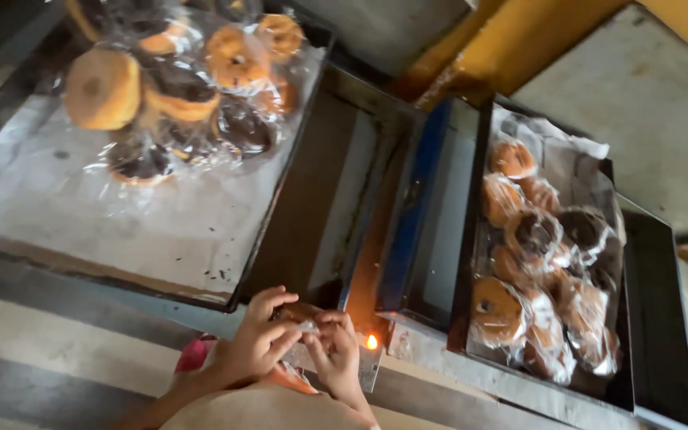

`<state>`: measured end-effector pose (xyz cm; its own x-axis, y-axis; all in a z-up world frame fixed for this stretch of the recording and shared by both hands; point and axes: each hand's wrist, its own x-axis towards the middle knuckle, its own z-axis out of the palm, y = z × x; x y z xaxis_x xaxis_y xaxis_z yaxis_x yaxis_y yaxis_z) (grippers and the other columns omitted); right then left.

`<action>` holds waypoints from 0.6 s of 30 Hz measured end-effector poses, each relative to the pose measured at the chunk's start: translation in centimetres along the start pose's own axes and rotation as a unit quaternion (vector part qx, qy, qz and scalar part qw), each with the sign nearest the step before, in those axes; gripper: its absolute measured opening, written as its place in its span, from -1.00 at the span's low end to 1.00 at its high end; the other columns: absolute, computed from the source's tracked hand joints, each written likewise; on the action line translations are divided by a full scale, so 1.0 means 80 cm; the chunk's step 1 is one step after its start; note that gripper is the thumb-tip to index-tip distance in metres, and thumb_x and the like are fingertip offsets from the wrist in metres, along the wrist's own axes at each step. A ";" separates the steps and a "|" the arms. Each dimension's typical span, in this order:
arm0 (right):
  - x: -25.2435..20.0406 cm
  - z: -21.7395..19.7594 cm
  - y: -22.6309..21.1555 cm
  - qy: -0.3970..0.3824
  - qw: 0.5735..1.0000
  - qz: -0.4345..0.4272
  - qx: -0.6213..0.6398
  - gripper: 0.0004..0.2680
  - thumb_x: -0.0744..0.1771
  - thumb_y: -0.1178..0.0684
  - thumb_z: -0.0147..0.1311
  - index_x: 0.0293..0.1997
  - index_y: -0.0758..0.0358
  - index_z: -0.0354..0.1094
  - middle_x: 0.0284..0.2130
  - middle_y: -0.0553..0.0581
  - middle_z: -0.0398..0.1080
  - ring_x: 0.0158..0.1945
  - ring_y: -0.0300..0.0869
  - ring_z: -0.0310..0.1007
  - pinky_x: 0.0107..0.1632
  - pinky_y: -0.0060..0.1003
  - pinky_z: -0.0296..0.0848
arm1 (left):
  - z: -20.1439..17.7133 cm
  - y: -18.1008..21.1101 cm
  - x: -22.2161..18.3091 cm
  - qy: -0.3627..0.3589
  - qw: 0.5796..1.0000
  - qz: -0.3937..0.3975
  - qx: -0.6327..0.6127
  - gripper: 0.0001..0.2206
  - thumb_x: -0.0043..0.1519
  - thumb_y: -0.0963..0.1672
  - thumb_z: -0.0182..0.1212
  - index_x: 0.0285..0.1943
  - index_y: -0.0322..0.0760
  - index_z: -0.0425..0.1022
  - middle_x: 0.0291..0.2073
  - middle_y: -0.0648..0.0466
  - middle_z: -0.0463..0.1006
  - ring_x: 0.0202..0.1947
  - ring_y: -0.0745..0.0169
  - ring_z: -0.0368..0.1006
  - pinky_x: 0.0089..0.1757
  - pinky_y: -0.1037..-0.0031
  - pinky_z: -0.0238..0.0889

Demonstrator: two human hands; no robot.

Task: The person seals plastic bags containing donuts using a small flame to melt and fuse the plastic edges together.

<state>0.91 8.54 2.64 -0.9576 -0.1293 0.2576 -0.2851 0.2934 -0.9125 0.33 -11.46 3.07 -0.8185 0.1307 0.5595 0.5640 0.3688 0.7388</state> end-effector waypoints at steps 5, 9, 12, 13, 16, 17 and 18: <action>-0.006 0.001 -0.027 -0.026 0.996 -0.084 -0.019 -0.85 0.28 0.22 0.31 -0.28 0.33 0.33 -0.12 0.18 0.38 -0.19 -0.18 0.42 -0.21 -0.36 0.42 | 0.012 -0.011 -0.036 0.027 1.000 0.008 0.006 -0.89 0.15 -0.11 0.35 -0.32 -0.24 0.65 0.19 -0.13 0.40 0.22 -0.23 0.27 0.16 0.01 0.10; -0.010 0.010 -0.025 -0.048 0.997 -0.059 -0.019 -0.81 0.27 0.27 0.27 -0.20 0.31 0.24 -0.25 0.17 0.32 -0.25 -0.14 0.36 -0.20 -0.30 0.41 | 0.019 -0.011 -0.052 0.054 0.997 -0.046 0.042 -0.86 0.08 -0.12 0.36 -0.47 -0.29 0.61 0.10 -0.16 0.44 0.12 -0.19 0.29 0.09 0.06 0.10; -0.010 0.016 -0.014 -0.064 0.997 0.041 -0.022 -0.80 0.26 0.27 0.27 -0.18 0.29 0.25 -0.33 0.15 0.33 -0.32 -0.14 0.36 -0.25 -0.30 0.40 | 0.018 -0.009 -0.055 0.065 0.994 -0.072 0.051 -0.88 0.03 -0.14 0.35 -0.48 -0.31 0.62 0.06 -0.17 0.46 0.08 -0.18 0.30 0.06 0.07 0.10; -0.007 0.019 -0.010 -0.073 0.993 0.082 -0.032 -0.80 0.26 0.26 0.27 -0.18 0.28 0.25 -0.37 0.15 0.33 -0.33 -0.13 0.36 -0.25 -0.29 0.39 | 0.016 -0.009 -0.055 0.065 0.993 -0.087 0.048 -0.89 0.01 -0.15 0.35 -0.48 -0.32 0.62 0.05 -0.19 0.46 0.06 -0.20 0.29 0.05 0.08 0.09; -0.003 0.027 0.007 -0.062 0.997 -0.016 -0.041 -0.81 0.26 0.26 0.25 -0.17 0.30 0.27 -0.27 0.16 0.36 -0.25 -0.10 0.37 -0.17 -0.28 0.41 | 0.029 -0.026 -0.066 0.083 0.993 -0.065 0.060 -0.88 -0.02 -0.14 0.35 -0.55 -0.29 0.59 0.03 -0.14 0.50 0.07 -0.15 0.34 0.05 0.07 0.09; -0.004 0.027 0.013 -0.065 0.997 -0.025 -0.038 -0.81 0.26 0.26 0.25 -0.17 0.30 0.27 -0.27 0.16 0.36 -0.25 -0.10 0.37 -0.17 -0.28 0.41 | 0.031 -0.030 -0.069 0.089 0.992 -0.061 0.065 -0.88 -0.02 -0.14 0.35 -0.55 -0.29 0.59 0.03 -0.14 0.50 0.07 -0.15 0.34 0.05 0.07 0.09; -0.004 0.029 0.019 -0.059 0.997 0.003 -0.058 -0.83 0.27 0.23 0.26 -0.17 0.30 0.30 -0.29 0.17 0.37 -0.25 -0.10 0.40 -0.16 -0.28 0.43 | 0.032 -0.034 -0.071 0.093 0.993 -0.046 0.063 -0.88 -0.03 -0.14 0.35 -0.56 -0.30 0.58 0.03 -0.16 0.49 0.07 -0.15 0.33 0.06 0.06 0.09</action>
<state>0.84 6.86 0.41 -0.9497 -0.2357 0.2061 -0.2883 0.4014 -0.8693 3.17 -10.87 -3.11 -0.8250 -0.0770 0.5598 0.4594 0.4854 0.7438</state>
